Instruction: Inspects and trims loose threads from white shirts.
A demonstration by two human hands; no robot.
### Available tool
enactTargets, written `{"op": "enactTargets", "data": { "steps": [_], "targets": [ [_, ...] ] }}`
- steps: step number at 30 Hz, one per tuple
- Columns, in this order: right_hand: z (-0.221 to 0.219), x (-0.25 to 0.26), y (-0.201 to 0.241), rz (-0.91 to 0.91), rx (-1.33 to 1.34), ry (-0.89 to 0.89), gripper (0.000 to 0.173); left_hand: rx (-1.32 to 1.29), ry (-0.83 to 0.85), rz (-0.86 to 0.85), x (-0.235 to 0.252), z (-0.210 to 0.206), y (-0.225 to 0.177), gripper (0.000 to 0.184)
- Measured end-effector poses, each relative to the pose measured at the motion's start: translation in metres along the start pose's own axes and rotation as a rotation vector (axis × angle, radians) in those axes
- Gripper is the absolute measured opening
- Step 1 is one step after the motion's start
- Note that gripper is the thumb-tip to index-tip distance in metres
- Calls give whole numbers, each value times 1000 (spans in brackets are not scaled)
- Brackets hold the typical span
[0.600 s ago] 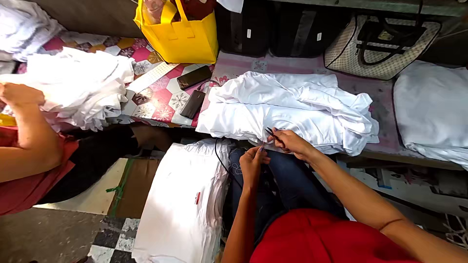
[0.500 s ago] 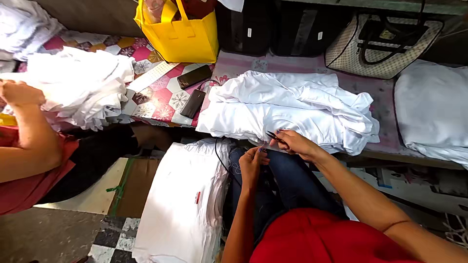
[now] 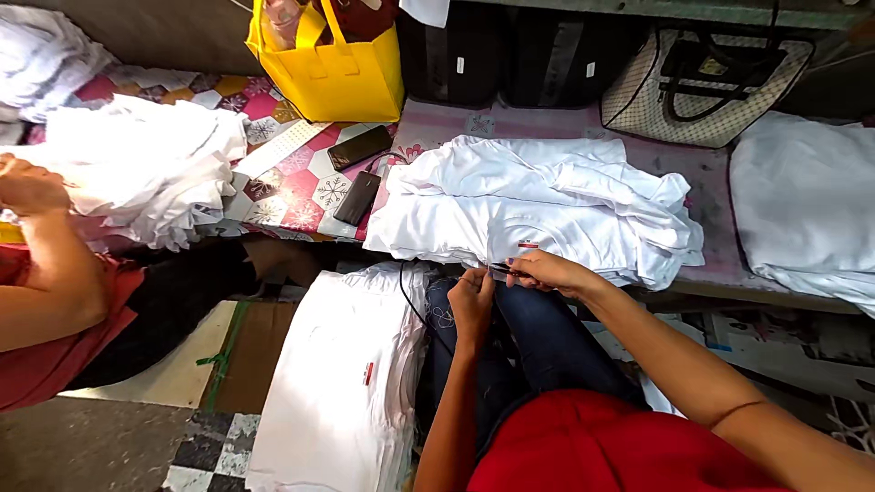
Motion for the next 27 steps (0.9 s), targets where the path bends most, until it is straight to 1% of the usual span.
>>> {"op": "enactTargets", "data": {
  "steps": [3, 9, 11, 13, 14, 16, 18, 20, 22, 24, 27],
  "targets": [
    [-7, 9, 5, 3, 9, 25, 42, -51, 9, 17, -2, 0, 1, 13],
    [-5, 14, 9, 54, -65, -23, 39, -56, 12, 44, -3, 3, 7, 12],
    [0, 7, 8, 72, -63, -41, 42, 44, 82, 61, -7, 4, 10, 14],
    [13, 1, 12, 107, -57, -122, 43, 184, 187, 68, -12, 3, 10, 18],
    [20, 0, 14, 127, -66, -184, 40, 197, 181, 35, -14, 4, 5, 20],
    [27, 6, 14, 150, -70, -265, 29, 155, 78, -74, -16, 4, -10, 23],
    [19, 17, 8, 149, 55, -263, 18, 141, -53, -183, -15, -1, -22, 27],
    [8, 23, 4, 162, 193, -255, 12, 154, -137, -253, -11, -6, -26, 31],
    [4, 21, 6, 208, 194, -321, 12, 166, -188, -266, -8, -6, -24, 29],
    [6, 14, 9, 277, 95, -415, 14, 176, -206, -245, -7, -4, -23, 24],
    [8, 8, 15, 362, -106, -487, 17, 133, -135, -135, -5, -2, -17, 19]
  ]
}}
Point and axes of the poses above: each hand's wrist, its own x-axis towards the middle knuckle, its own z-axis out of the back of the hand, y = z × x, the point moved 10 cm from there along x, towards the middle knuckle, and after that the axes turned 4 degrees about y, right-handed, at the moved point
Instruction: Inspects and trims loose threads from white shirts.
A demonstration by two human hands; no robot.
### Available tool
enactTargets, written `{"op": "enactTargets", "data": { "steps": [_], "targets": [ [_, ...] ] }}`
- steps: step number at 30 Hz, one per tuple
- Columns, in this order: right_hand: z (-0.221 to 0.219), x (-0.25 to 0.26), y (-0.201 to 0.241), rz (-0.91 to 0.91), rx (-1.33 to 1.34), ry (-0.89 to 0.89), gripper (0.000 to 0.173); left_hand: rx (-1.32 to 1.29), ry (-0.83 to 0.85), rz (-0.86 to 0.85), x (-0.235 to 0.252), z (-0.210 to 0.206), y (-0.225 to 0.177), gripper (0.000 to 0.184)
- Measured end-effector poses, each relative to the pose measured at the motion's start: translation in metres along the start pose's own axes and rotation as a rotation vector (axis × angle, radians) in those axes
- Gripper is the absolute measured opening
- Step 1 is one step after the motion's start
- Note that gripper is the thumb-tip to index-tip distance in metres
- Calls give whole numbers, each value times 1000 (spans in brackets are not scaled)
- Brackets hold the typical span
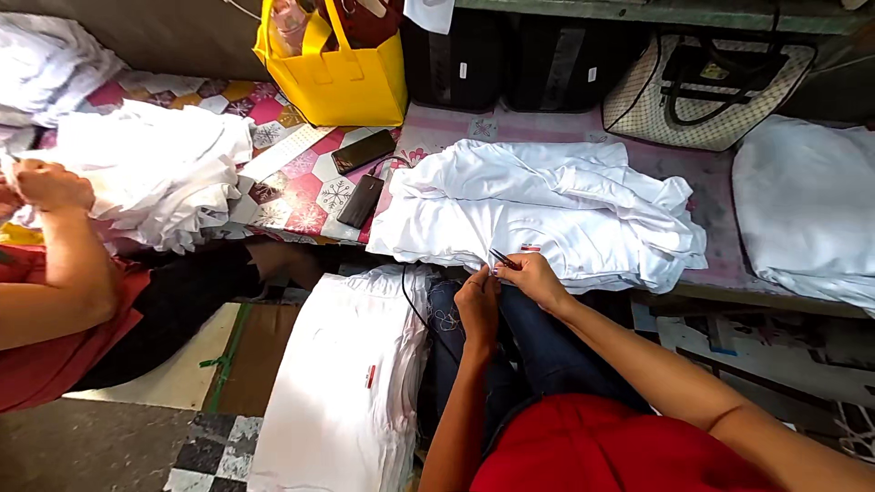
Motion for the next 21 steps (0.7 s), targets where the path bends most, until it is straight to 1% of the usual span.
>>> {"op": "enactTargets", "data": {
  "steps": [3, 5, 7, 9, 11, 14, 16, 18, 21],
  "targets": [
    [0, 0, 6, 95, -121, 30, 19, -92, 100, 100, 2, 2, 13, 15],
    [-4, 3, 2, 79, -122, 123, 21, -164, 153, 153, 1, 3, 23, 13],
    [-6, 3, -4, -22, -36, 238, 27, -238, 172, 179, -2, 4, 29, 13],
    [-7, -4, -7, -168, 134, 334, 38, -307, 162, 197, -4, 3, 34, 13],
    [-6, -11, -6, -256, 239, 393, 46, -346, 154, 219, -5, 3, 37, 14],
    [-3, -15, -4, -254, 135, 389, 48, -364, 168, 232, -7, 2, 36, 14],
    [-7, -17, -6, -290, 41, 423, 48, -372, 170, 234, -7, 3, 33, 12],
    [-12, -18, -10, -331, 21, 437, 48, -377, 159, 249, -8, 4, 32, 12],
    [-12, -15, -10, -358, 8, 412, 47, -391, 152, 301, -6, 2, 34, 15]
  ]
}}
Point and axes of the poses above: each hand's wrist, its own x-axis towards the middle knuckle, its own z-axis out of the back of the hand, y = z × x, the point moved 10 cm from there along x, towards the middle knuckle, and after that the axes turned 4 degrees about y, right-handed, at the moved point
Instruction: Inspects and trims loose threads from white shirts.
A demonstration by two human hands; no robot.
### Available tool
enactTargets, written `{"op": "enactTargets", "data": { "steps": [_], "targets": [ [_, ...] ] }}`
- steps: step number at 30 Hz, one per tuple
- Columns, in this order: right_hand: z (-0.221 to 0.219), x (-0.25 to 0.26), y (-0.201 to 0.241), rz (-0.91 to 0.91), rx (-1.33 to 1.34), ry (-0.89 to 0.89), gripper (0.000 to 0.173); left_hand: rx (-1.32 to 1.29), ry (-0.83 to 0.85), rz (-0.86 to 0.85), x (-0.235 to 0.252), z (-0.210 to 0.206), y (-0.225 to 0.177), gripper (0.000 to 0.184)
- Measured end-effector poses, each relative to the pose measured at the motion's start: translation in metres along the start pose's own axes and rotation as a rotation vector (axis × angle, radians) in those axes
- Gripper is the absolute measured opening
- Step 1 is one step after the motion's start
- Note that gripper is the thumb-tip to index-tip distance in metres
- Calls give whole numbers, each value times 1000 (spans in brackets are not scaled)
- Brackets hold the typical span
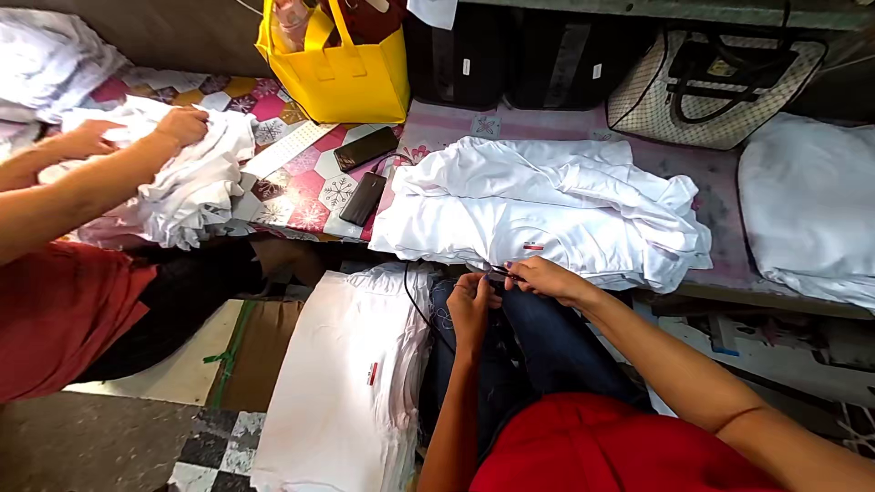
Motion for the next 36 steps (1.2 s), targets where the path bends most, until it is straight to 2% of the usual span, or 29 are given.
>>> {"op": "enactTargets", "data": {
  "steps": [3, 7, 17, 19, 20, 22, 23, 24, 25, 27, 28, 29, 30, 31, 33, 34, 36],
  "targets": [
    [2, 1, 0, -7, -21, -26, 46, -9, 39, 46, 6, -8, 3, 25],
    [6, 0, 1, -4, -73, -60, 48, 3, 44, -26, 13, -13, -1, 12],
    [6, 11, 3, 102, -84, -103, 39, -38, 55, -105, 4, -16, -6, 11],
    [7, 2, 0, 108, -54, -74, 39, 157, 131, -62, 1, -11, 1, 13],
    [12, -7, 0, 111, -21, -59, 40, 398, 222, 16, -1, -7, 7, 17],
    [30, -29, 0, 137, 69, -73, 40, 921, 461, 328, -9, 5, 32, 31],
    [45, -41, 0, 157, 101, -107, 40, 1083, 512, 463, -14, 14, 36, 39],
    [63, -52, -2, 184, 124, -160, 41, 1154, 485, 498, -16, 20, 29, 45],
    [80, -60, -6, 219, 136, -216, 40, 1147, 413, 423, -13, 20, 13, 45],
    [108, -71, -12, 304, 142, -333, 39, 984, 210, 92, -1, 3, -34, 38],
    [116, -74, -16, 336, 139, -384, 38, 865, 108, -79, 7, -6, -48, 35],
    [121, -77, -19, 353, 130, -427, 35, 769, 49, -160, 17, -14, -52, 33],
    [124, -82, -21, 368, 121, -476, 31, 711, 71, -132, 28, -21, -44, 28],
    [128, -88, -22, 384, 101, -530, 30, 682, 182, -42, 36, -31, -32, 25],
    [137, -102, -21, 438, 31, -610, 28, 621, 502, 94, 32, -64, -23, 24],
    [141, -107, -21, 464, -16, -625, 27, 616, 599, 72, 21, -83, -30, 24],
    [138, -110, -19, 530, -160, -605, 23, 713, 565, -156, 8, -110, -49, 21]
  ]
}}
Point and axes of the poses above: each hand's wrist, its own x-axis towards the middle knuckle, its own z-axis out of the back of the hand, y = z × x, the point moved 10 cm from there along x, towards the middle knuckle, and after that the axes turned 4 degrees about y, right-handed, at the moved point
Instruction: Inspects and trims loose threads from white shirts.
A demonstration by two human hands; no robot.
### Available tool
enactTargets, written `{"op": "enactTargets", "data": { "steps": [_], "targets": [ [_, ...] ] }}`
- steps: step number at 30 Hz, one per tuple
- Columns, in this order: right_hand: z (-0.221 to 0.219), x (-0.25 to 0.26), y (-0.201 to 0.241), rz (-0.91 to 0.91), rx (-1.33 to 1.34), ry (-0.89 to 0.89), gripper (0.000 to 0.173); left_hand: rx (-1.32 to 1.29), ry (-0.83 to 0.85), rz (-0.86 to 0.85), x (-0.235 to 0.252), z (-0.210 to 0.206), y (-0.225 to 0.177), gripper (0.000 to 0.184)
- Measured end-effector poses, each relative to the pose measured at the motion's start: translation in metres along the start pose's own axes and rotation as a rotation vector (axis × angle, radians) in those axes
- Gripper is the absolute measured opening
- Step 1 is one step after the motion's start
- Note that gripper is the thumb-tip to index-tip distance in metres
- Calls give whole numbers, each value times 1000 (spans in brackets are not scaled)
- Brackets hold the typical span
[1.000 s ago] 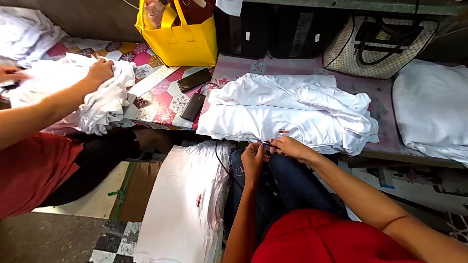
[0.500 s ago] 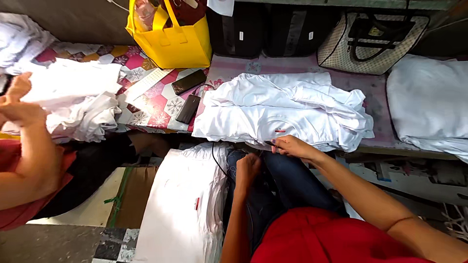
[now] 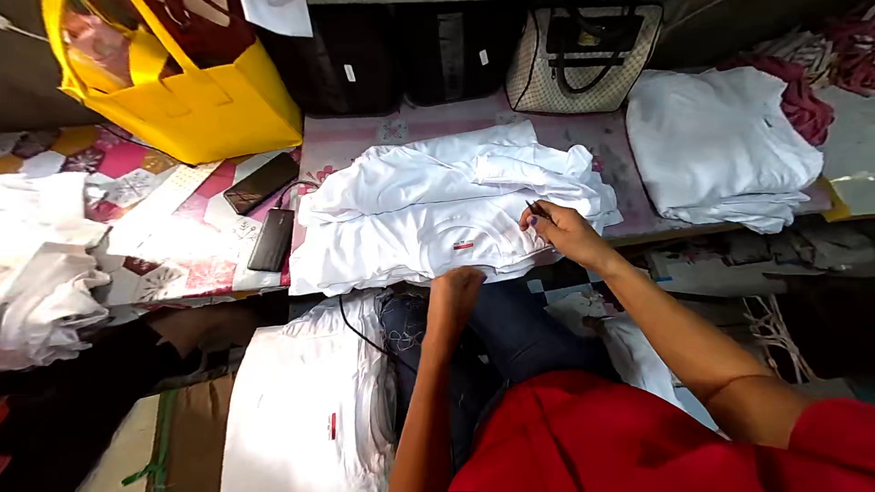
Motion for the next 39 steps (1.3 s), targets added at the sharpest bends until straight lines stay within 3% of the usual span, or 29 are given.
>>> {"op": "enactTargets", "data": {
  "steps": [3, 6, 10, 12, 15, 17, 19, 21, 23, 27, 29, 32, 34, 37, 39],
  "targets": [
    [-37, 3, 2, 255, -244, 187, 15, 320, -222, -104, 20, -9, 7, 34],
    [-62, -1, -20, 372, -528, 330, 19, 446, -370, -235, 7, 2, 31, 10],
    [-33, -2, -41, 258, -486, 336, 14, 338, -205, 0, -43, 40, 60, 11],
    [-31, 0, -38, 258, -462, 338, 14, 358, -311, -57, -51, 59, 37, 13],
    [-35, 6, -23, 284, -409, 298, 18, 519, -264, -275, -28, 54, 4, 41],
    [-15, 13, -16, 227, -378, 182, 20, 576, -128, -188, -2, 56, 22, 37],
    [17, 24, -20, 41, -341, 50, 21, 572, -71, -65, 18, 79, 36, 31],
    [45, 36, -21, -102, -283, -86, 23, 455, -116, -23, 39, 112, 23, 30],
    [64, 52, -10, -131, -323, -236, 26, 344, -213, 8, 63, 143, 2, 32],
    [73, 101, 13, -164, -569, -457, 25, 446, -460, 26, 119, 182, -21, 45],
    [61, 136, -19, -193, -652, -453, 25, 487, -444, 86, 159, 179, 11, 43],
    [35, 173, -92, -324, -712, -252, 28, 493, -426, 191, 194, 162, 84, 35],
    [33, 184, -100, -354, -724, -214, 25, 504, -483, 182, 192, 165, 80, 35],
    [30, 183, -98, -360, -724, -219, 23, 520, -613, -89, 179, 159, 44, 31],
    [30, 183, -99, -367, -737, -221, 23, 503, -543, -178, 188, 146, 27, 35]
  ]
}}
Point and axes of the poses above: each hand's wrist, its own x-axis towards the middle knuckle, its own z-axis out of the back of the hand, y = z × x, the point moved 10 cm from there along x, towards the middle knuckle, and after that the axes turned 4 degrees about y, right-handed, at the moved point
